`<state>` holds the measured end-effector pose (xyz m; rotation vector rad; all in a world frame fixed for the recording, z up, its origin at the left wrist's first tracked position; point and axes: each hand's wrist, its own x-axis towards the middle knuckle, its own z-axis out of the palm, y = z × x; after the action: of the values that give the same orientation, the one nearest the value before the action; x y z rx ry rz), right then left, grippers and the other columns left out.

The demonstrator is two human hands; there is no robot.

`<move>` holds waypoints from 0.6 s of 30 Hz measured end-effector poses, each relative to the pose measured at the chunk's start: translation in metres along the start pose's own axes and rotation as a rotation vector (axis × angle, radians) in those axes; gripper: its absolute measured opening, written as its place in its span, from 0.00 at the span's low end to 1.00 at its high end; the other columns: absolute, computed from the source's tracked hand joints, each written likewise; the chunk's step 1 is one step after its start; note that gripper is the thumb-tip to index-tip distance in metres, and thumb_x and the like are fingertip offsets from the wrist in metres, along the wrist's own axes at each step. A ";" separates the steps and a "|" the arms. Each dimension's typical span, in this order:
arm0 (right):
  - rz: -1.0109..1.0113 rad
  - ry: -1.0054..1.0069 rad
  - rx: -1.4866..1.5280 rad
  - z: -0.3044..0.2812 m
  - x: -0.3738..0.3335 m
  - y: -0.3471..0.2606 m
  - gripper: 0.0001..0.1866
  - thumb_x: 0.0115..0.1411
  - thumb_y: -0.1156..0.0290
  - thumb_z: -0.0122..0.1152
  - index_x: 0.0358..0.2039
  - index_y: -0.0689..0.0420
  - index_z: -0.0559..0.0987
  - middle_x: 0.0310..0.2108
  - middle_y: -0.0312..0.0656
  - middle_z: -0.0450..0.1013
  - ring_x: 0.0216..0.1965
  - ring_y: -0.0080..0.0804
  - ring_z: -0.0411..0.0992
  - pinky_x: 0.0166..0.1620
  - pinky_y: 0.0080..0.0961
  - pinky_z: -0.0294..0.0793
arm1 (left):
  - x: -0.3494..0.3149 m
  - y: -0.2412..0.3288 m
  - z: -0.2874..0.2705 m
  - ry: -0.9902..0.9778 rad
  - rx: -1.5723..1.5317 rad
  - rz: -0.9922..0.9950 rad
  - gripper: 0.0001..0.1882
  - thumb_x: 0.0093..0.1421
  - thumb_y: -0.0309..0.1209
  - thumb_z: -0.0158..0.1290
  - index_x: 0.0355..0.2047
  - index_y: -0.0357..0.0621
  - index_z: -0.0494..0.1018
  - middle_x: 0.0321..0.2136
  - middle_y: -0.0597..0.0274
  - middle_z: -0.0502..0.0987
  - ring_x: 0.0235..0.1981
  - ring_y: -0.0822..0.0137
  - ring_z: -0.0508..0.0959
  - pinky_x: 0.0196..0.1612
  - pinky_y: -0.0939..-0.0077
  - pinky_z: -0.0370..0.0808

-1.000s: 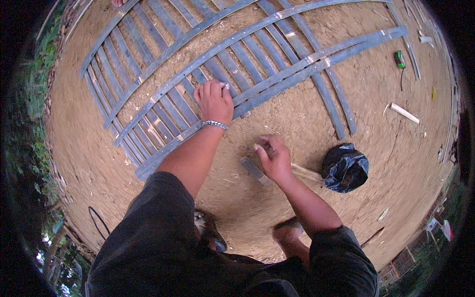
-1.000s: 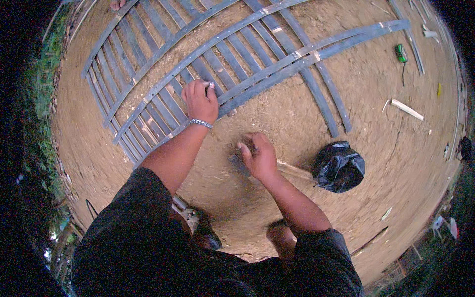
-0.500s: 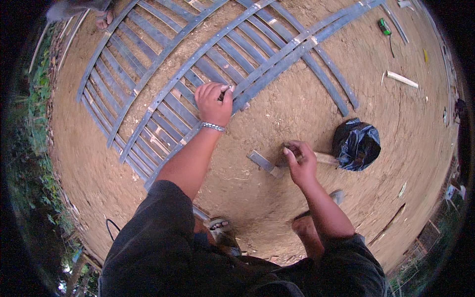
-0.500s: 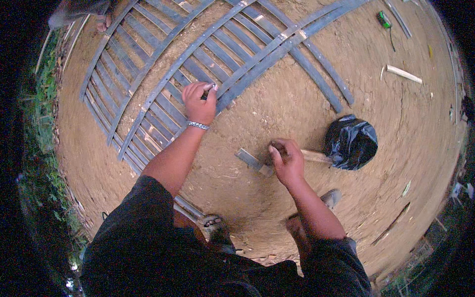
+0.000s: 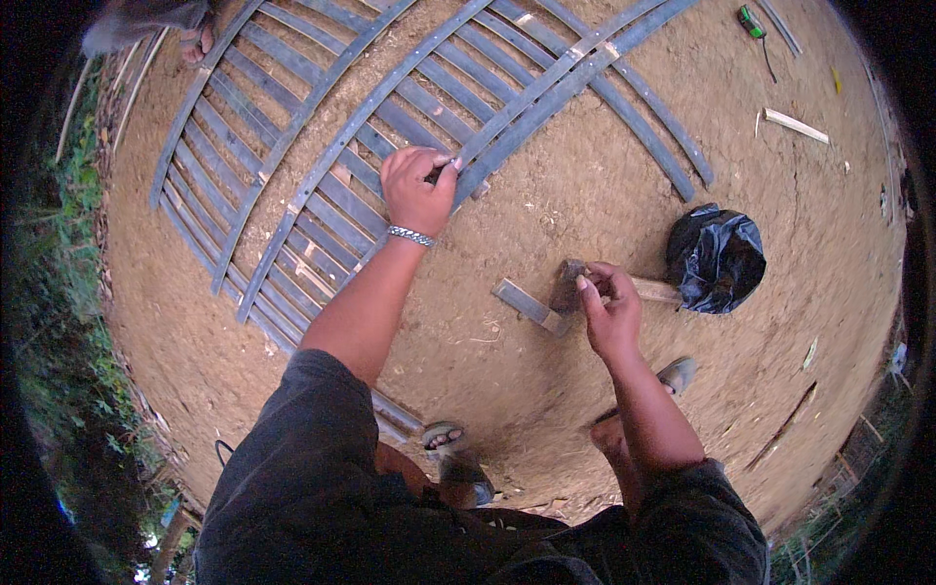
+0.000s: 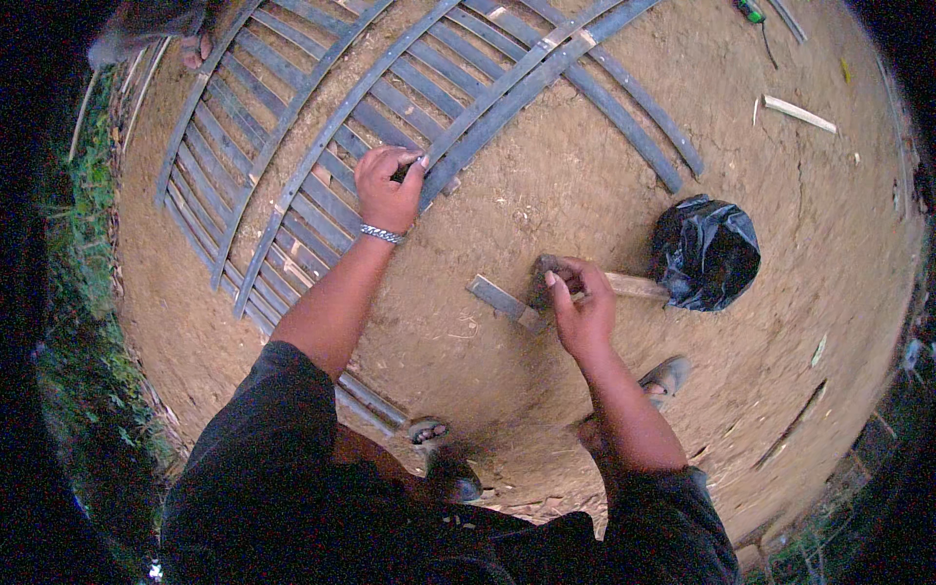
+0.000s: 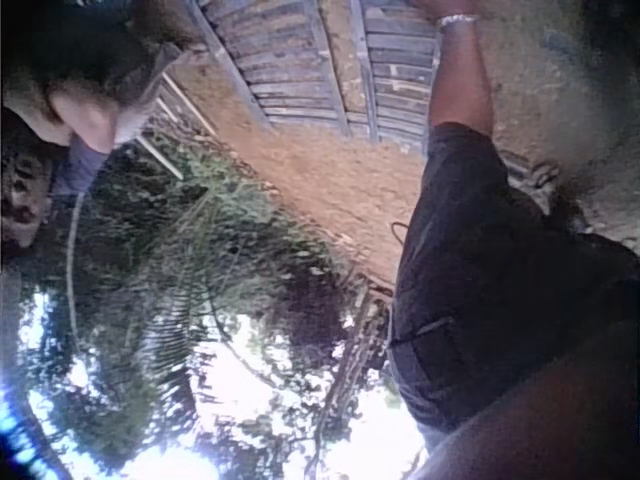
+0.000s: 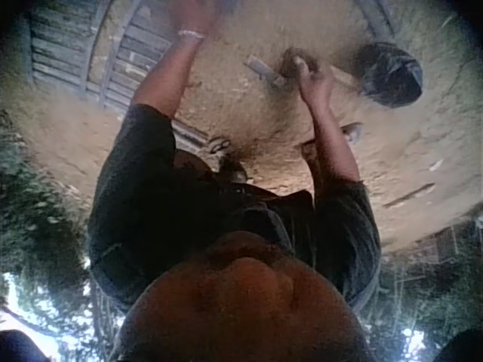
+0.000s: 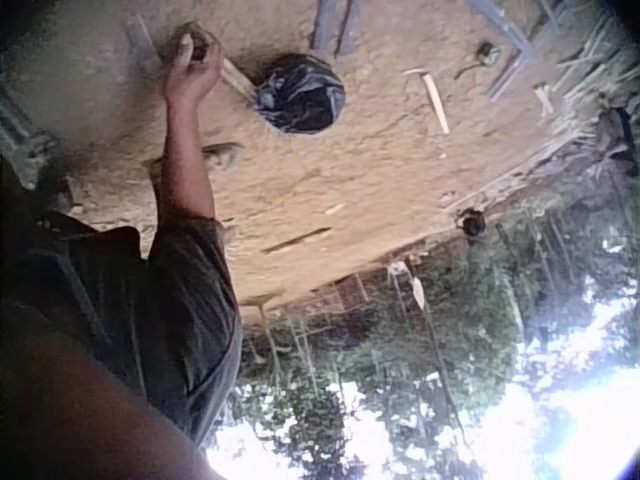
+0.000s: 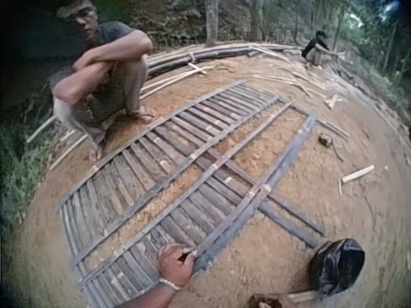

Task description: The person assembles a metal frame structure on the ground by hammering nails into the intersections of metal bars. They repeatedly pick up nails from a black plastic bag and use a hammer to secure the components together.

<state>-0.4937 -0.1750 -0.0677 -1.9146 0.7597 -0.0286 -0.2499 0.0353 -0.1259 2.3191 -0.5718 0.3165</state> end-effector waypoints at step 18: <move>-0.458 -0.288 -0.755 0.016 -0.056 0.030 0.32 0.50 0.67 0.69 0.58 0.48 0.75 0.52 0.42 0.73 0.51 0.43 0.71 0.56 0.45 0.66 | -0.002 -0.009 0.010 0.043 0.034 -0.035 0.07 0.55 0.34 0.61 0.29 0.46 0.77 0.34 0.59 0.81 0.40 0.53 0.78 0.51 0.56 0.69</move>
<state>-0.5472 -0.1415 -0.0827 -2.6979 0.1101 0.2822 -0.2467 0.0344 -0.1388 2.3459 -0.5080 0.3614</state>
